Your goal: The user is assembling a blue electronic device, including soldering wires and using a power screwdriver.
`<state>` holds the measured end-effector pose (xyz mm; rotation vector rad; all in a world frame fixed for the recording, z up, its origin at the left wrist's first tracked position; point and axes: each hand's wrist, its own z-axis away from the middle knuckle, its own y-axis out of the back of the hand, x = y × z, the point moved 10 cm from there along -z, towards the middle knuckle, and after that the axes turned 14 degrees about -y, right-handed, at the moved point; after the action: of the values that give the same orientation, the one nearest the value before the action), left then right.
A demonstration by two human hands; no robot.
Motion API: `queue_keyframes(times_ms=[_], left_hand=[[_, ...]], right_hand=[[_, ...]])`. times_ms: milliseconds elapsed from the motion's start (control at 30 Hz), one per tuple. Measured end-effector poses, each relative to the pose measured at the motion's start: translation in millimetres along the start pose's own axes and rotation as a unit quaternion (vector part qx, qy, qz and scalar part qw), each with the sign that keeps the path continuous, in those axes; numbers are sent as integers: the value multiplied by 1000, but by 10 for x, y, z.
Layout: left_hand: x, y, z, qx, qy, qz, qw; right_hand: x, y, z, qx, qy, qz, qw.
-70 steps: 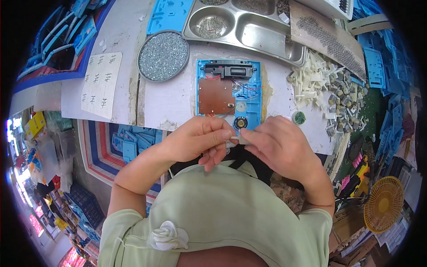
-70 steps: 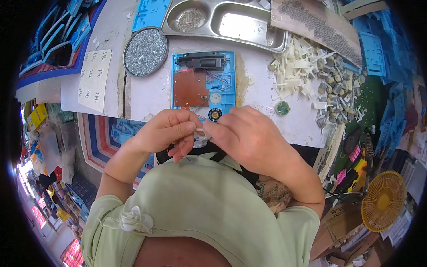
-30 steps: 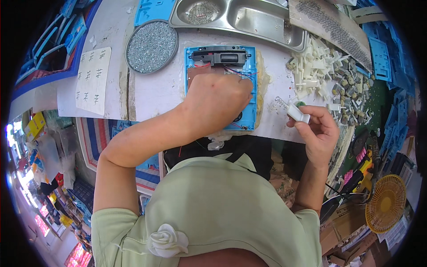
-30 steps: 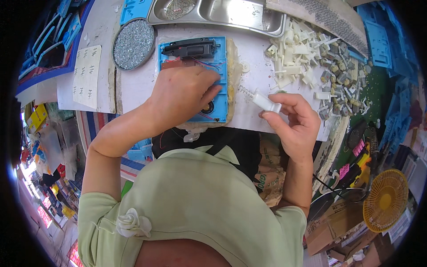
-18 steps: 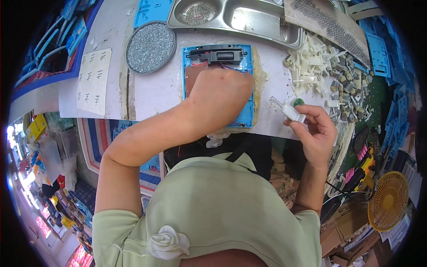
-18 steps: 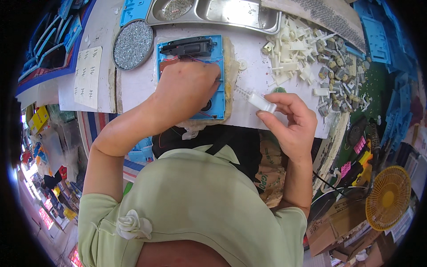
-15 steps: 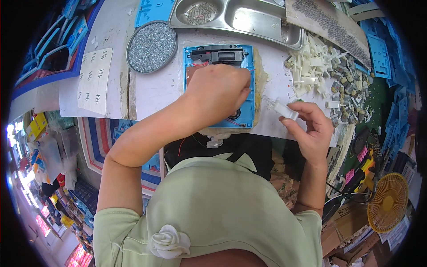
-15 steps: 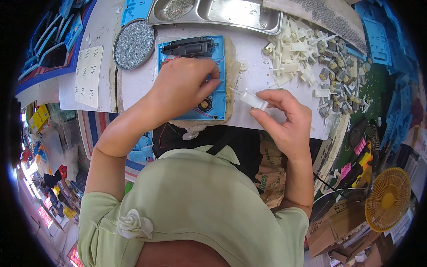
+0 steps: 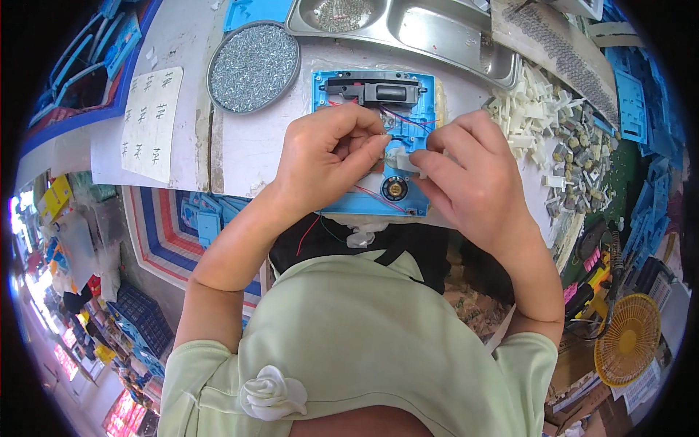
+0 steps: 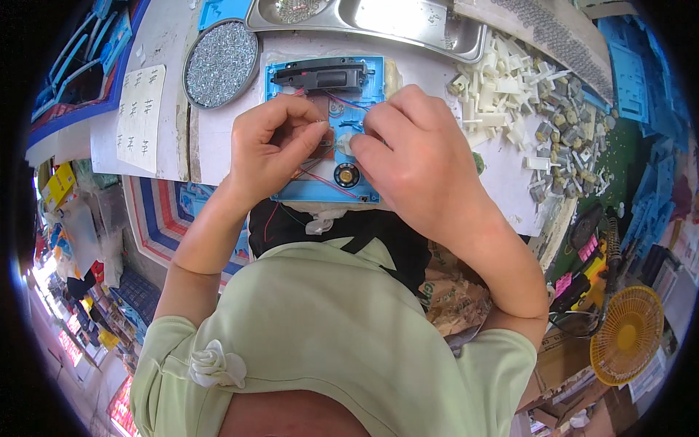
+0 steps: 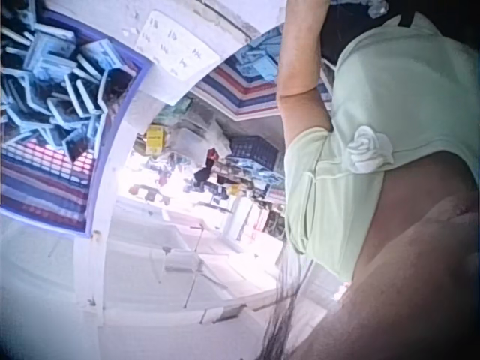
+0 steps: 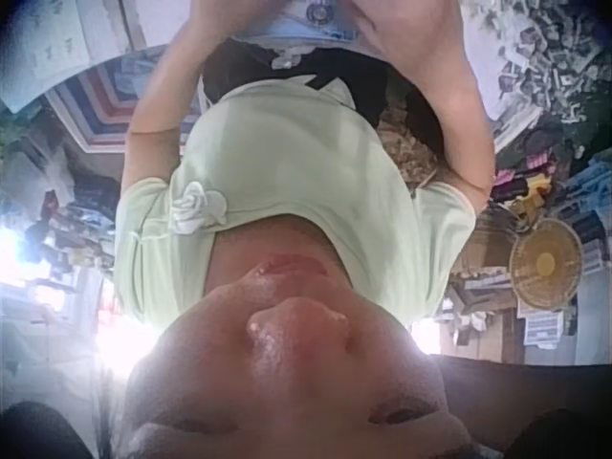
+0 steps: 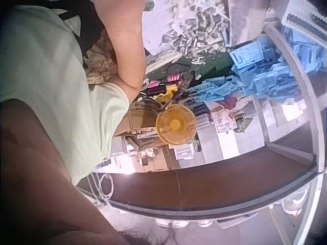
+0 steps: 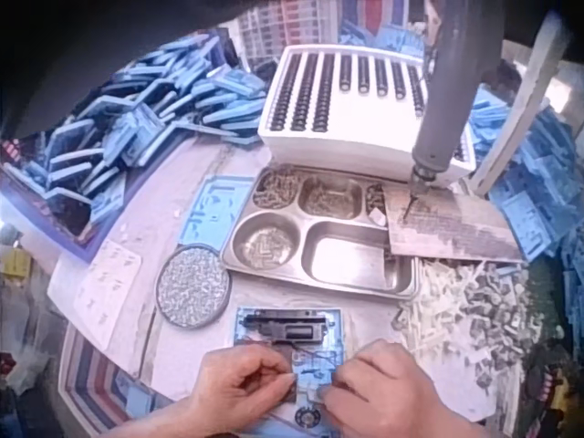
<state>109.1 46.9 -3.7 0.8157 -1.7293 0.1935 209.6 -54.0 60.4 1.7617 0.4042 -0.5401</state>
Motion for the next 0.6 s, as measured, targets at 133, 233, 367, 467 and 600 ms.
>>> queue_keyframes(times_ms=[133, 233, 367, 467, 600], left_hand=[[-4, 5, 25, 15, -12, -5, 1000], [-5, -9, 22, 15, -22, -14, 1000], [21, -10, 6, 4, -11, -19, 1000], [-32, -15, 50, 24, -23, 8, 999], [-60, -30, 64, -27, 9, -30, 999]], right_hand=[[272, -69, -31, -12, -18, -88, 996], [472, -225, 112, 10, -50, -163, 985], [397, -261, 132, 39, -31, -124, 991], [244, -256, 119, 13, -28, -9, 999], [111, -93, 186, 51, -67, 20, 996]])
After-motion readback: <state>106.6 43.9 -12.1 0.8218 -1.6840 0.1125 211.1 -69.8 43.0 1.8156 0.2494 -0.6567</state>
